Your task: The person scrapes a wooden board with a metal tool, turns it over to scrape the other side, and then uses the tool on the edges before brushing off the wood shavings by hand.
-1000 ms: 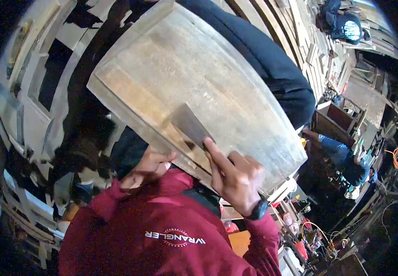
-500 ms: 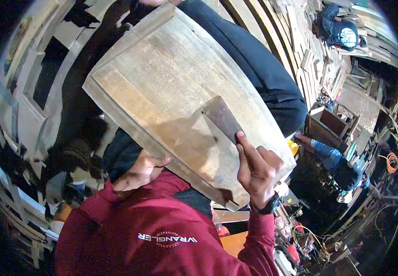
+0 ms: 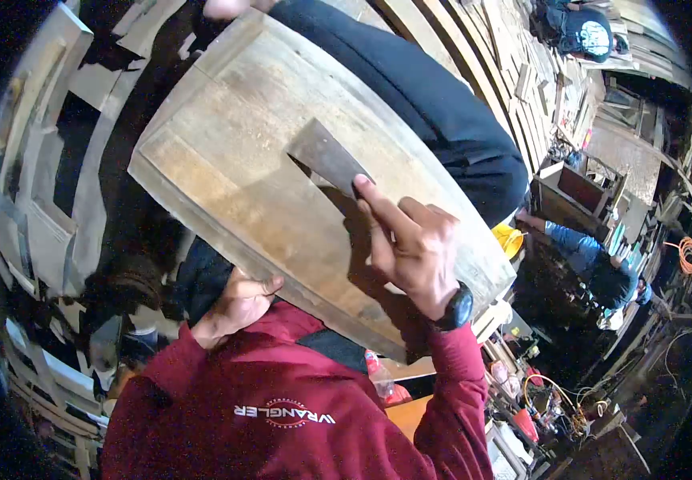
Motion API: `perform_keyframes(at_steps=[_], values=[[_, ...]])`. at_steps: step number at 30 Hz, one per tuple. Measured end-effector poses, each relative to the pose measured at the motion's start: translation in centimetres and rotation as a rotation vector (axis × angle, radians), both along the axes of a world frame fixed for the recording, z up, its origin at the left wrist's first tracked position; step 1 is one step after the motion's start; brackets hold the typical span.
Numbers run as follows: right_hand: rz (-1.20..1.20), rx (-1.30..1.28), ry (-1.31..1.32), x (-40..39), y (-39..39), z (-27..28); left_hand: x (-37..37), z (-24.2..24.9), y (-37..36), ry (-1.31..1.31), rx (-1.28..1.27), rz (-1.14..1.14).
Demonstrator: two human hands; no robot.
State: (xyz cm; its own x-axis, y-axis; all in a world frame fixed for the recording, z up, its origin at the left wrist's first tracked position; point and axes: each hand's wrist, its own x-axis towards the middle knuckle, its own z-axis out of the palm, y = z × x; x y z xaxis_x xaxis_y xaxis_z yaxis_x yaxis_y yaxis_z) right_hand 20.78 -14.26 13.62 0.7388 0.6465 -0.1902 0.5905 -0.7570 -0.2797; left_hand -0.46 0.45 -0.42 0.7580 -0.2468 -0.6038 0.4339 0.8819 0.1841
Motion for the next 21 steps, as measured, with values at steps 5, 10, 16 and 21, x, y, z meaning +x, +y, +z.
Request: perform_keyframes(at_steps=[5, 10, 16, 21], values=[[-0.1, 0.007, -0.133, -0.5, -3.0, 1.7, -1.7, -1.8, 0.8, -0.55, 0.944, -0.355], [-0.008, 0.103, -0.074, 1.5, -0.7, -1.0, 0.8, 0.5, 0.0, -0.019, 0.106, 0.021], [-0.116, 0.024, -0.185, 0.9, -3.0, 1.5, -0.9, -2.0, 0.7, -0.548, 0.816, -0.31], [-0.04, 0.062, -0.053, 2.6, -0.3, -0.1, 0.2, -0.2, 0.4, -0.213, 0.219, -0.016]])
